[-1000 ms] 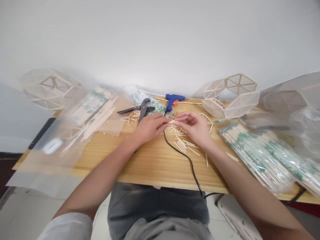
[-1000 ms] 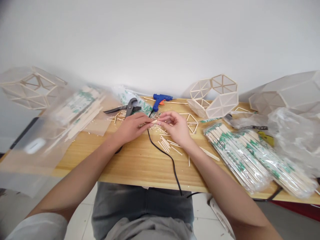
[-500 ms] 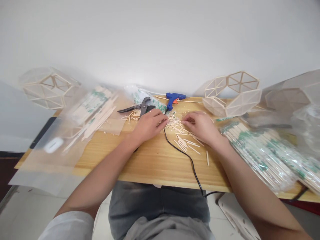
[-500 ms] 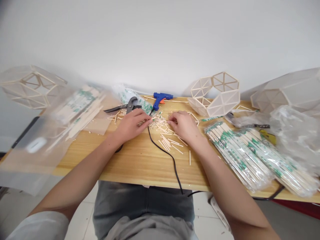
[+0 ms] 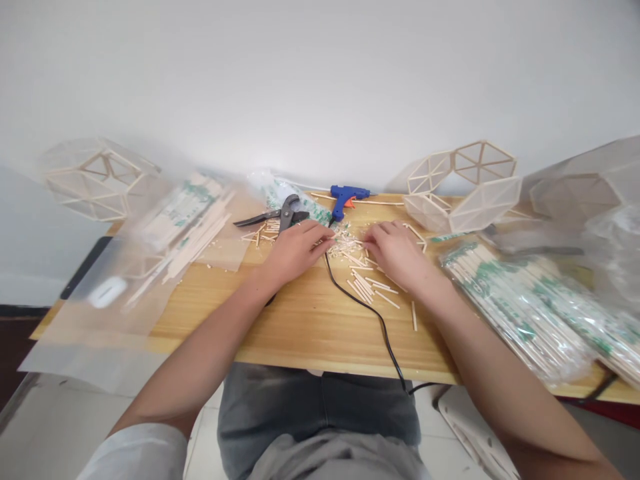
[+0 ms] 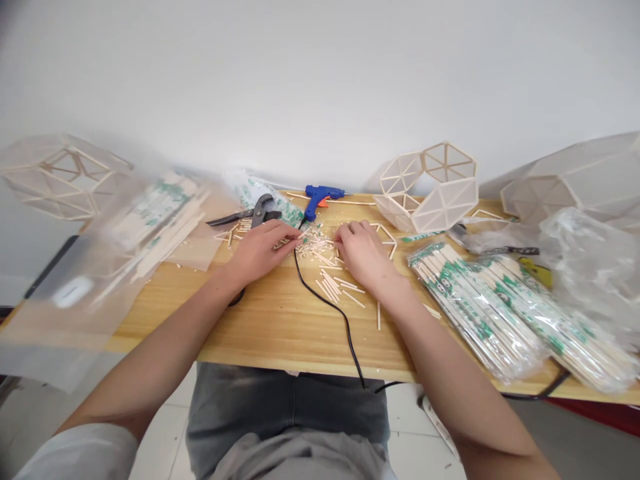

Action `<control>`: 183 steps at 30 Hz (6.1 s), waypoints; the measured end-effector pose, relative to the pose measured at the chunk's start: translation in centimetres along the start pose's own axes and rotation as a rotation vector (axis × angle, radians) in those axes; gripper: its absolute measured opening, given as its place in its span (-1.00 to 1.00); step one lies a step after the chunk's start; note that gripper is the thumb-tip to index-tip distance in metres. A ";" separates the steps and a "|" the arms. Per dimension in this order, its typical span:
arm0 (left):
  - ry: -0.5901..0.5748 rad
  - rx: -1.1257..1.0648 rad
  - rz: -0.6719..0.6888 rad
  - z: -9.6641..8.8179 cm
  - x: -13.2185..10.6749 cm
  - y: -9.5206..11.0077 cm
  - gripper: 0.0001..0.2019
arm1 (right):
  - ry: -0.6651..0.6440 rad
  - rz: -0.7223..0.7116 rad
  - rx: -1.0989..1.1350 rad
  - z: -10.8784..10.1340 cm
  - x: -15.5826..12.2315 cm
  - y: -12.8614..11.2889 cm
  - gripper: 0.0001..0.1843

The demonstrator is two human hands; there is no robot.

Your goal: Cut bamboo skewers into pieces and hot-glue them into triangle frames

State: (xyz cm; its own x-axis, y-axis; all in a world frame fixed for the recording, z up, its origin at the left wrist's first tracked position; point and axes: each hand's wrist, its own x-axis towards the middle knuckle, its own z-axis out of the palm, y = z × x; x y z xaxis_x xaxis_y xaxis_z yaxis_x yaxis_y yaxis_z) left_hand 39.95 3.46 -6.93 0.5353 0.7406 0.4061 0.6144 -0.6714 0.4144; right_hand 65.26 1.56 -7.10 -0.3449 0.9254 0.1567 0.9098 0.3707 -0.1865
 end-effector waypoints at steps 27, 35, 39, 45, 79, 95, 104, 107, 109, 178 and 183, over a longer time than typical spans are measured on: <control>-0.027 -0.291 -0.131 -0.3 -0.1 1.5 -0.73 | 0.004 0.235 1.376 0.6 0.1 -3.2 -0.58; 0.089 -0.418 -0.167 0.4 -0.2 1.4 -0.76 | -0.088 0.322 1.493 0.3 0.0 -3.3 -0.56; 0.111 -0.403 -0.173 0.6 -0.2 1.7 -0.79 | -0.121 0.292 1.476 0.2 -0.1 -3.6 -0.57; 0.111 -0.381 -0.149 0.7 -0.1 1.9 -0.80 | -0.080 0.259 1.485 0.4 -0.1 -4.1 -0.57; -0.010 -0.041 -0.028 -1.4 -0.2 0.5 -0.55 | -0.094 -0.123 0.301 -0.3 -0.4 -1.3 -0.91; 0.045 -0.099 0.123 -1.0 -0.3 1.7 -0.58 | -0.049 0.261 1.416 -0.7 -0.2 -3.7 -0.56; -0.016 -0.115 0.070 -0.8 -0.2 1.5 -0.60 | -0.098 0.322 1.581 0.5 -0.2 -4.7 -0.53; -0.018 -0.093 0.090 -0.8 -0.2 1.5 -0.61 | -0.099 0.337 1.553 0.5 -0.2 -4.7 -0.53; 0.002 -0.088 0.113 -0.7 -0.1 1.5 -0.62 | -0.094 0.349 1.560 0.4 -0.3 -4.7 -0.54; 0.040 -0.087 0.118 -1.2 -0.3 1.4 -0.58 | -0.215 0.406 1.542 -0.5 -0.5 -4.5 -0.60; 0.012 -0.099 0.131 -1.2 -0.2 1.6 -0.56 | -0.263 0.414 1.654 -0.3 -0.4 -4.8 -0.55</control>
State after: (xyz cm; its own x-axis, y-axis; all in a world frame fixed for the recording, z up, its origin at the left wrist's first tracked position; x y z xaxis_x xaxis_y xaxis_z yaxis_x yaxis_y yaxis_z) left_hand 40.12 2.21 -5.36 0.5998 0.6466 0.4714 0.4795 -0.7620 0.4351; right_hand 61.14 -0.64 -6.00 -0.3460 0.8972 -0.2743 -0.1843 -0.3517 -0.9178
